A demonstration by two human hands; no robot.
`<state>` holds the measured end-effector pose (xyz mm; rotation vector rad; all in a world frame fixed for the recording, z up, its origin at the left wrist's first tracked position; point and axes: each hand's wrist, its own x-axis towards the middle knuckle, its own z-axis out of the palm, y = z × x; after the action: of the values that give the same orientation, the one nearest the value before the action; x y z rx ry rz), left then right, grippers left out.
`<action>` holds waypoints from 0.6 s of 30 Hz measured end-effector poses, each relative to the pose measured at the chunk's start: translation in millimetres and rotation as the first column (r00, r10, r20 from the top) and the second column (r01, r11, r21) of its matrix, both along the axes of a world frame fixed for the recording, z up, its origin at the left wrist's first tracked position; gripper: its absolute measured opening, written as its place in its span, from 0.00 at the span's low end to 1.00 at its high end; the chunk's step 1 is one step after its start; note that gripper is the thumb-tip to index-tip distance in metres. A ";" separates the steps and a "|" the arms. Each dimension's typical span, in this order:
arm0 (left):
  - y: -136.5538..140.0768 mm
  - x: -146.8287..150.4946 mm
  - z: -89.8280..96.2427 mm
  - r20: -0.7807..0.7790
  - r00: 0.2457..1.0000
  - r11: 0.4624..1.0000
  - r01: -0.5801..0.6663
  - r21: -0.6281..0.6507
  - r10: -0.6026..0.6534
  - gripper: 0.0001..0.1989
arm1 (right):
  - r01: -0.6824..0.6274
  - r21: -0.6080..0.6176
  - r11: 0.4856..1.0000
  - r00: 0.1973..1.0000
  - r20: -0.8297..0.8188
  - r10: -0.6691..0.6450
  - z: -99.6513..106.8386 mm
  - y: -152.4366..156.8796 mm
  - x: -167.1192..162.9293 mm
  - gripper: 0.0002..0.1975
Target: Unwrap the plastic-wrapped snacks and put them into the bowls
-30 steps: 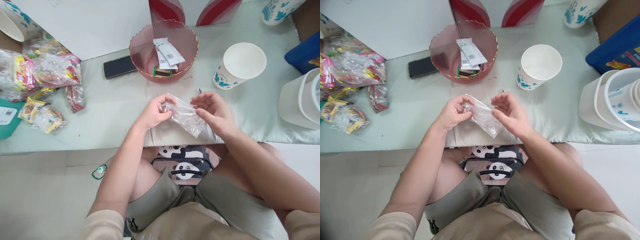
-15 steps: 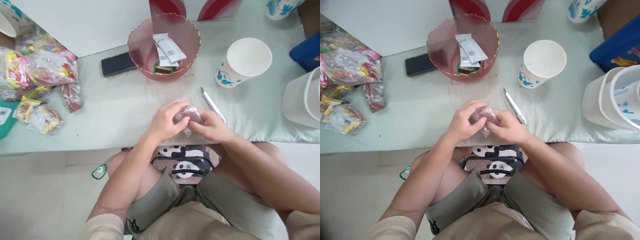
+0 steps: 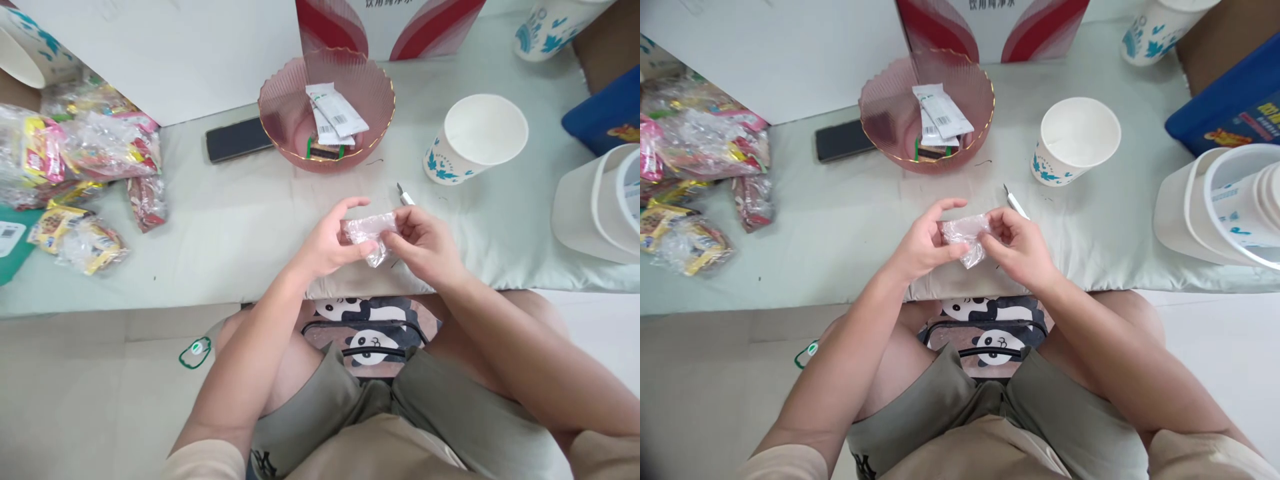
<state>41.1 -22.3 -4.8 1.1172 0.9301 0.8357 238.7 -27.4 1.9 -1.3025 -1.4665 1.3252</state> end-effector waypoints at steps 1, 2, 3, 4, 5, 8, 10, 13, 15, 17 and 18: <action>0.1 1.5 -0.5 -0.022 1.000 1.000 -0.008 -0.001 0.008 0.31 | 0.010 0.005 1.000 1.000 0.005 -0.010 0.7 0.0 -0.3 0.10; 0.4 2.9 -1.3 -0.052 0.998 1.000 -0.021 0.007 0.021 0.30 | -0.004 0.012 1.000 1.000 0.009 0.004 0.9 -0.2 -0.7 0.11; 0.8 4.1 -2.3 -0.075 0.997 0.999 -0.030 0.019 0.031 0.29 | -0.038 0.019 0.999 0.999 0.015 0.038 0.9 -0.9 -1.2 0.11; 1.5 5.0 -3.3 -0.080 0.996 0.999 -0.035 0.027 0.037 0.27 | -0.079 0.032 0.996 0.997 0.029 0.078 0.8 -2.1 -1.6 0.11; 2.3 5.5 -4.2 -0.065 0.997 0.999 -0.034 0.027 0.036 0.27 | -0.111 0.055 0.992 0.993 0.053 0.108 1.1 -3.6 -1.6 0.11; 5.4 4.2 -4.8 0.025 0.999 0.999 -0.038 -0.007 0.038 0.27 | -0.107 0.187 0.976 0.984 0.163 0.077 8.6 -6.7 4.1 0.06; 7.2 1.1 -3.7 0.046 0.997 0.998 -0.065 -0.027 0.066 0.25 | -0.021 0.363 0.932 0.961 0.263 -0.080 22.5 -1.3 16.5 0.04; 9.4 -4.9 -2.5 0.036 0.996 0.996 -0.083 -0.031 0.084 0.21 | 0.092 0.666 0.741 0.808 0.386 -0.446 55.6 26.2 46.3 0.05; 10.6 -8.1 -2.9 0.036 0.996 0.997 -0.080 -0.023 0.081 0.19 | 0.039 0.738 0.673 0.643 0.497 -0.583 77.7 55.3 66.8 0.07; 12.1 -10.0 -3.8 0.038 0.996 0.997 -0.075 -0.021 0.076 0.18 | -0.056 0.661 0.748 0.480 0.675 -0.561 91.5 86.3 81.8 0.10; 12.9 -10.5 -4.2 0.038 0.996 0.997 -0.077 -0.022 0.078 0.17 | -0.099 0.565 0.819 0.403 0.775 -0.486 94.3 100.3 86.5 0.10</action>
<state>30.6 -9.5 -9.0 1.0495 0.9526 0.9059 325.2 72.9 96.2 -1.8079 -2.0584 -0.1814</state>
